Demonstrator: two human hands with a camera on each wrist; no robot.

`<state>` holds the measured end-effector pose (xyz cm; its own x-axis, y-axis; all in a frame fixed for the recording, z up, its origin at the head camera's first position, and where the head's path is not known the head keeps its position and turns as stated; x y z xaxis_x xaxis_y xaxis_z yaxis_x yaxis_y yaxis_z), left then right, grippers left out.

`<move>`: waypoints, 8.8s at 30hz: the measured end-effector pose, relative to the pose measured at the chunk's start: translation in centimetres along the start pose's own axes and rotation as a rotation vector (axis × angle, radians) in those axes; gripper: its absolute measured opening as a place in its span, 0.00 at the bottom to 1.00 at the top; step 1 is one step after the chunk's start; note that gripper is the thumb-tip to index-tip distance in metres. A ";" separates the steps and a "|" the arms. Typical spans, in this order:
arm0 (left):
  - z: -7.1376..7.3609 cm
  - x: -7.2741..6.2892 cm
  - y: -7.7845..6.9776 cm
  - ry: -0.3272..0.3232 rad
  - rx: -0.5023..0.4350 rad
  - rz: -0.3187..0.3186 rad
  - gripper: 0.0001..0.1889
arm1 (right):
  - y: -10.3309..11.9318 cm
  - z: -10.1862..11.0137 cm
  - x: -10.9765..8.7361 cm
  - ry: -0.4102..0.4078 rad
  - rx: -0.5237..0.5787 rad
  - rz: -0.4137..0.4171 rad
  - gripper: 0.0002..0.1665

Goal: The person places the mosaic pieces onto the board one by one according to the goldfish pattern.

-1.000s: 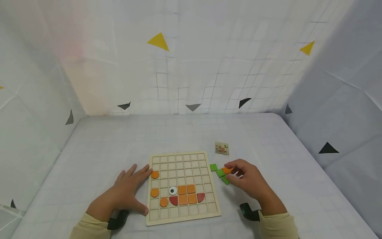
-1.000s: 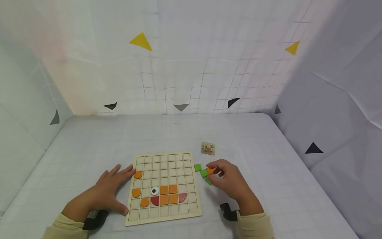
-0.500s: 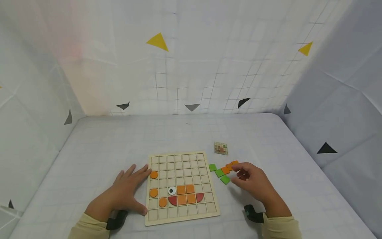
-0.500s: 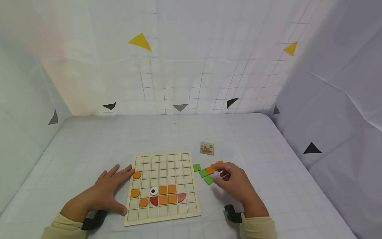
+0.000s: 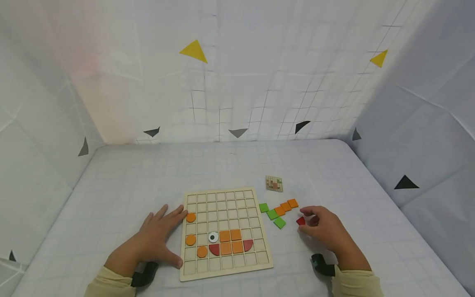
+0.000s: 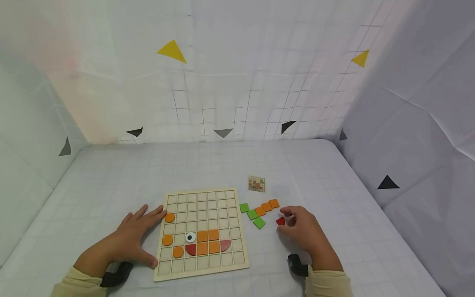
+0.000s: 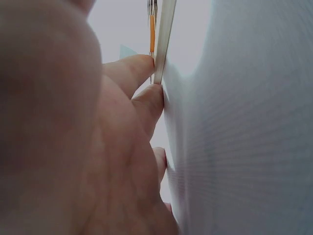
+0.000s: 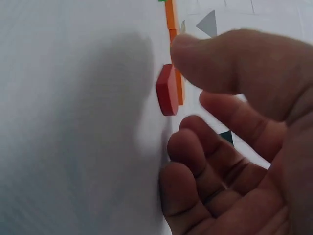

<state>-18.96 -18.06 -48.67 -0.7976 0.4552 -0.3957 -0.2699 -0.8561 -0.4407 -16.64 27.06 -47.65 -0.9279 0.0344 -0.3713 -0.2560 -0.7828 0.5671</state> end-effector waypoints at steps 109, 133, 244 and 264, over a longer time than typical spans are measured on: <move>0.2 -0.1 0.2 0.020 -0.029 0.009 0.73 | 21.8 -8.3 0.5 0.177 -0.397 0.786 0.13; -0.1 0.0 0.3 0.011 -0.046 0.006 0.71 | 23.6 -12.5 4.1 0.407 -0.467 0.654 0.12; -0.3 0.0 0.4 0.003 -0.018 0.016 0.73 | 2.8 1.3 4.7 0.034 -0.038 0.185 0.20; -0.2 0.1 0.1 0.009 -0.019 0.017 0.72 | 10.8 -2.4 1.7 0.040 0.047 0.527 0.17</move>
<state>-18.96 -18.11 -48.89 -0.7972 0.4430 -0.4102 -0.2459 -0.8588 -0.4495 -20.31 17.17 -43.86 -0.9232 -0.3805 -0.0546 0.2292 -0.6588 0.7166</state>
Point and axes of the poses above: each hand's wrist, its own x-axis towards the middle knuckle, its own z-axis out of the back of the hand, y = z × x, the point moved 6 cm from there along x, towards the middle knuckle, and after that the axes turned 11 degrees about y, right-handed, at the moved point
